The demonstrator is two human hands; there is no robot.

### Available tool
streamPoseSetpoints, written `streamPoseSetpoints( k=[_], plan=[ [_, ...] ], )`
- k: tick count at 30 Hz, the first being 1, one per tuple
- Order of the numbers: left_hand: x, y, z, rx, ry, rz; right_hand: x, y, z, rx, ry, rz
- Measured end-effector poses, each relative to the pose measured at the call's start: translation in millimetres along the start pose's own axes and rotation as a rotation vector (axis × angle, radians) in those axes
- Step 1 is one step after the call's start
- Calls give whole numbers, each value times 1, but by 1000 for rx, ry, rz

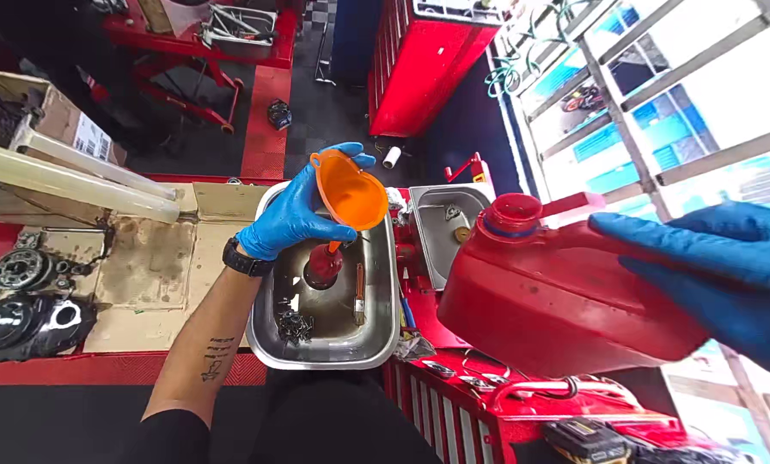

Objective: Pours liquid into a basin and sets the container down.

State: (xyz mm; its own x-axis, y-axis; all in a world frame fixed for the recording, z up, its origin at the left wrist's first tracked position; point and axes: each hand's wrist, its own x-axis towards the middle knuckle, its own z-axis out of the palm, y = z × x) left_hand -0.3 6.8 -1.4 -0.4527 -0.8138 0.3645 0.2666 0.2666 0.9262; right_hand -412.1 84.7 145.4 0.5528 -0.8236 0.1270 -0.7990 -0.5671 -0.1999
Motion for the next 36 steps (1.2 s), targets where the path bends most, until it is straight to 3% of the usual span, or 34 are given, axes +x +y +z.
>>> streamPoseSetpoints(
  k=[3, 9, 12, 18, 27, 36],
  plan=[
    [-4, -4, 1, 13, -20, -37, 34, -23, -17, -14, -62, -21],
    [-4, -16, 3, 34, -72, -65, 94, -41, -24, -159, -199, -286],
    [-2, -22, 4, 40, -93, -49, 116, -58, -23, -229, -297, -336],
    [-3, -28, 6, 56, -108, -13, 136, -80, -25, -365, -542, -282],
    [-3, -32, 9, 65, -140, -56, 151, -103, -25, -525, -730, -218],
    [-4, -34, 7, 39, -160, -67, 157, -107, -26, -511, -738, -188]
  ],
)
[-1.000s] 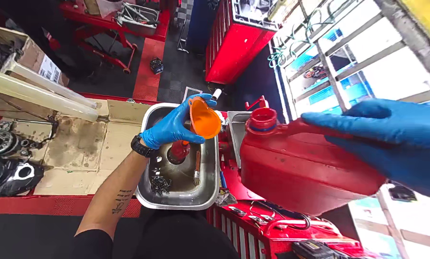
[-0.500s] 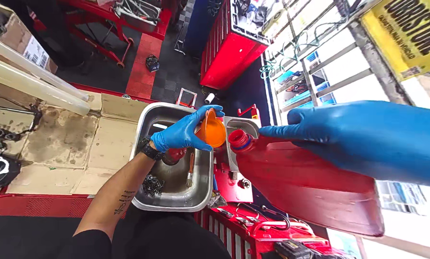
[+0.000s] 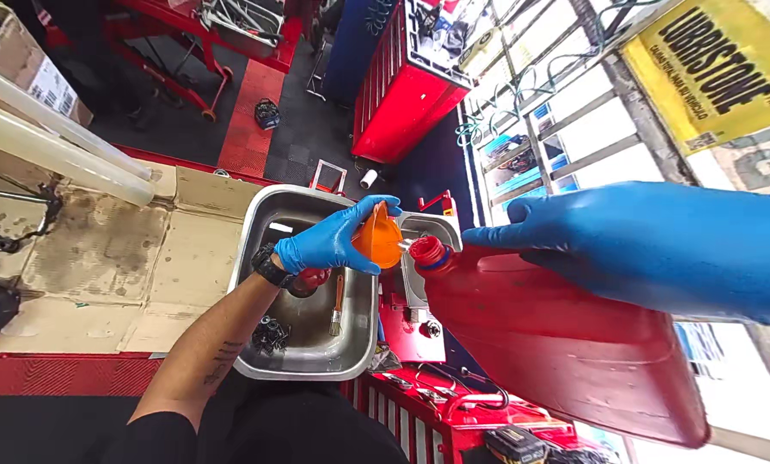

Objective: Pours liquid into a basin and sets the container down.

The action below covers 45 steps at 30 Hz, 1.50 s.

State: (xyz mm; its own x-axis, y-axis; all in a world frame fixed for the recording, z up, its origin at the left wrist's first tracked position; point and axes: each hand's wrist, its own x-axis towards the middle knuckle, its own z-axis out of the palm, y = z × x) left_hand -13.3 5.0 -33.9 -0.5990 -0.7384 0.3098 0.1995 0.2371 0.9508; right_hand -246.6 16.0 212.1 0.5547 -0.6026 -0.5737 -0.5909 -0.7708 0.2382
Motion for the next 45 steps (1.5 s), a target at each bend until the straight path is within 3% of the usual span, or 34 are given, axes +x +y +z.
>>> streamPoseSetpoints(
  k=[6, 11, 14, 19, 25, 30, 37, 40, 45],
  plan=[
    [2, -5, -2, 8, -7, 16, 1, 5, 0, -31, 44, -32],
    [5, 1, -5, -13, 22, 42, -13, 16, 6, 58, 221, -98],
    [7, 10, -9, -49, 35, 41, -25, 15, 9, 74, 203, -81],
    [5, 34, -19, -63, 69, 48, -59, 29, 70, 326, 523, 48],
    [-10, 56, -50, -57, 204, 198, -101, 17, 177, 476, 585, 277],
    [-42, 22, -72, 82, 460, -46, -94, -32, 269, 558, 728, 538],
    [-61, -123, -86, 273, 762, -642, -71, -69, 388, 770, 827, 942],
    [-67, -166, -82, 291, 779, -798, -58, -74, 413, 785, 824, 1066],
    [-77, -202, -74, 319, 738, -1005, -44, -77, 460, 799, 921, 1224]
  ],
)
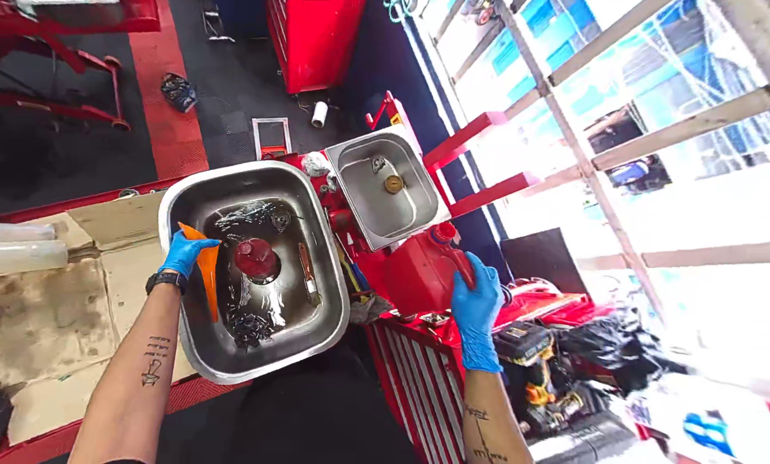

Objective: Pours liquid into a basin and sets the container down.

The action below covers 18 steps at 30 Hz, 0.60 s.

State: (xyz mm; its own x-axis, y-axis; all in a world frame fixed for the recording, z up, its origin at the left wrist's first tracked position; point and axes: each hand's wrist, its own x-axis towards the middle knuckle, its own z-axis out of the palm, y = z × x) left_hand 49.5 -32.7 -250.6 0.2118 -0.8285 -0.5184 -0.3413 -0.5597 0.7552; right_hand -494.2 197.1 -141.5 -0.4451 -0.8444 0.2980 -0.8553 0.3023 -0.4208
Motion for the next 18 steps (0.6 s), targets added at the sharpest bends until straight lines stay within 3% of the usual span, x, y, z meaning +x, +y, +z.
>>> streamPoseSetpoints(
  k=[10, 15, 18],
  plan=[
    [3, -29, 12, 60, -37, -165, -32, 9, 61, 66, 285, 79],
    [4, -36, 17, 89, -26, -163, -47, -1, 67, 84, 266, 55],
    [-9, -36, 12, 170, 0, -184, -47, -9, 52, 81, 86, 127]
  ],
)
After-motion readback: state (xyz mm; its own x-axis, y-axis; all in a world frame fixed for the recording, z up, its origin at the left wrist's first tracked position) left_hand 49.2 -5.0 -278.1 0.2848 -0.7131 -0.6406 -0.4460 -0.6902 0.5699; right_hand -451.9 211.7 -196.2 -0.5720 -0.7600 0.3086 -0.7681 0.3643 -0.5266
